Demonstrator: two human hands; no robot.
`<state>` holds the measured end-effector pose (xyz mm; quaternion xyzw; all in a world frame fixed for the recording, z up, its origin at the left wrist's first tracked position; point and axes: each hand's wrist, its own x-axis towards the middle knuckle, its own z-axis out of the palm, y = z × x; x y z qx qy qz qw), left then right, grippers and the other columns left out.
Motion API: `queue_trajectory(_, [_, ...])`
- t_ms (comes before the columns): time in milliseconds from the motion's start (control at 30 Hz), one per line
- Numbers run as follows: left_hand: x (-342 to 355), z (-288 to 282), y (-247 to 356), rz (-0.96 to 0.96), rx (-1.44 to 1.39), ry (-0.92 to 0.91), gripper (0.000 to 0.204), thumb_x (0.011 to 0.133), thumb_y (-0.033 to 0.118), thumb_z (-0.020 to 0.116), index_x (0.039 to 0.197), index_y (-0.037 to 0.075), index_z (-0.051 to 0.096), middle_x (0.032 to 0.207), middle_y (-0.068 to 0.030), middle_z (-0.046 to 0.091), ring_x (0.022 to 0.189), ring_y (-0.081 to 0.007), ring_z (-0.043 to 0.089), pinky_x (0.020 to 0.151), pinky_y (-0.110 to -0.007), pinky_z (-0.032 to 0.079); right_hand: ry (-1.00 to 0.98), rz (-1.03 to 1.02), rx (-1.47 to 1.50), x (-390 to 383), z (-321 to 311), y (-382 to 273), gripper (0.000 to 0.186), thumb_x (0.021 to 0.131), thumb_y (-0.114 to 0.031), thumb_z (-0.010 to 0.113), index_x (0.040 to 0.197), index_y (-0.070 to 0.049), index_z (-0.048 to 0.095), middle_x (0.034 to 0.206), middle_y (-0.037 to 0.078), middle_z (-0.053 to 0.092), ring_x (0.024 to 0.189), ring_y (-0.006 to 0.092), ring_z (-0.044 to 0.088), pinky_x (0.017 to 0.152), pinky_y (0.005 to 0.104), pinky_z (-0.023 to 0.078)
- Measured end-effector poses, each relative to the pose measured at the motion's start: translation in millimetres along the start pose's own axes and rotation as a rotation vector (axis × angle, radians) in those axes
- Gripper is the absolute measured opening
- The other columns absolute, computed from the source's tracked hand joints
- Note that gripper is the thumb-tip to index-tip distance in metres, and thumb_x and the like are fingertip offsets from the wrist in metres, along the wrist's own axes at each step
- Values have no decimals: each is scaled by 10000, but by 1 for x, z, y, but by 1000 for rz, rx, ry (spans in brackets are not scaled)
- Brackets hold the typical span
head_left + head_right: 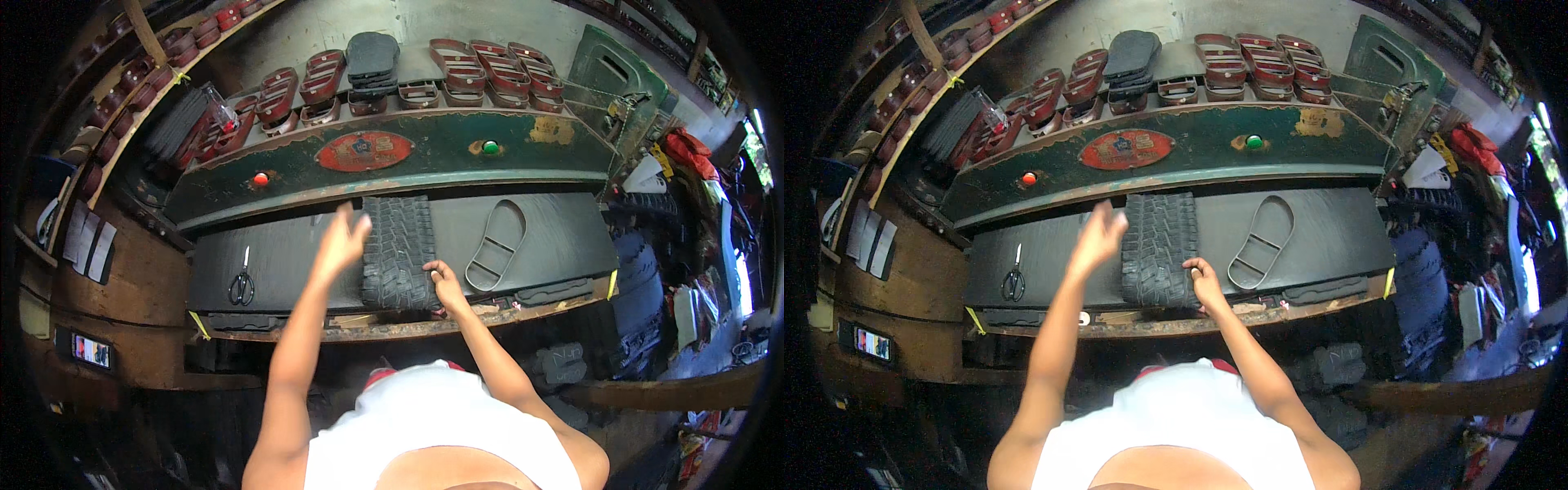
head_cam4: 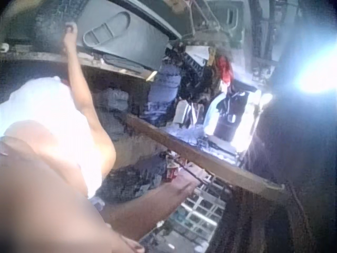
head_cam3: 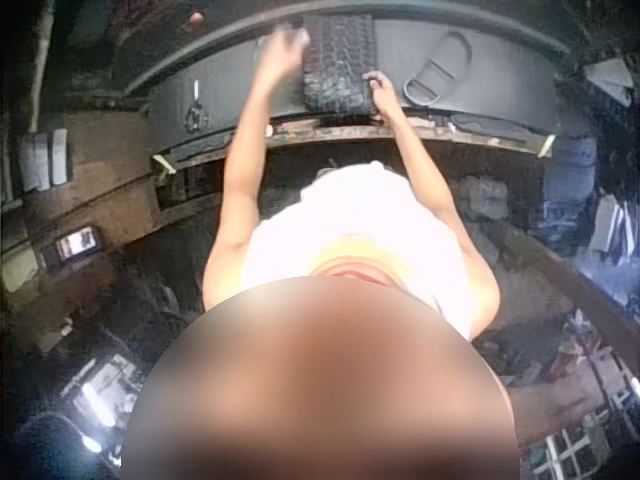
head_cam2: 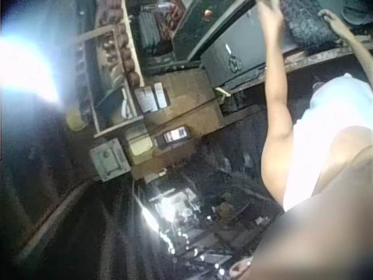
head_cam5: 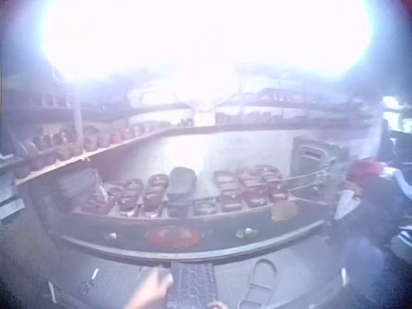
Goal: The person retrieves a long strip of black rubber from a pile of materials and places it on a workbench. They position a metal sole template on the rubber strip, then use a cutting tool to trim the rubber around the template. The person repeats this process with a second template, cutting out two sole shapes from the rubber strip.
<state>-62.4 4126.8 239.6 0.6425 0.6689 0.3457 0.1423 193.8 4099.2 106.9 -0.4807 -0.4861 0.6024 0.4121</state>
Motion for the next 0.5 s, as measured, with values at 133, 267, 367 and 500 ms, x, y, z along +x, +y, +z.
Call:
queue_trajectory(133, [118, -78, 64, -128, -968, -122, 942, 933, 537, 629, 1529, -19, 157, 1401, -267, 505, 1226, -344, 578, 923, -425, 553, -2, 60, 74, -1, -3, 0, 213, 984, -45, 442, 1091, -31, 625, 1028, 29, 634, 1013, 148, 544, 941, 280, 410])
queue_trajectory(267, [210, -81, 122, -501, -1542, -245, 918, 908, 627, 599, 1564, 132, 187, 1521, -248, 339, 1404, -397, 371, 1039, -659, 415, 97, -17, -47, -9, 1, -15, 241, 977, -53, 464, 1093, -45, 674, 1011, 34, 652, 988, 129, 544, 916, 266, 411])
queue_trajectory(367, [259, -52, 115, -119, -1582, -200, 750, 918, 487, 632, 1511, 171, 299, 1583, -191, 286, 1433, -403, 316, 1057, -698, 352, 329, -417, -565, -20, -2, -31, 217, 951, -65, 554, 1078, -93, 727, 1095, 148, 676, 1142, 291, 568, 1014, 368, 423])
queue_trajectory(500, [324, -20, 56, -21, -1599, -218, 645, 914, 381, 691, 1474, 198, 428, 1621, -179, 220, 1470, -381, 246, 1065, -699, 335, 289, -396, -548, -28, 12, -34, 226, 923, -70, 619, 1084, -157, 750, 1327, 240, 572, 1296, 445, 464, 1104, 474, 381])
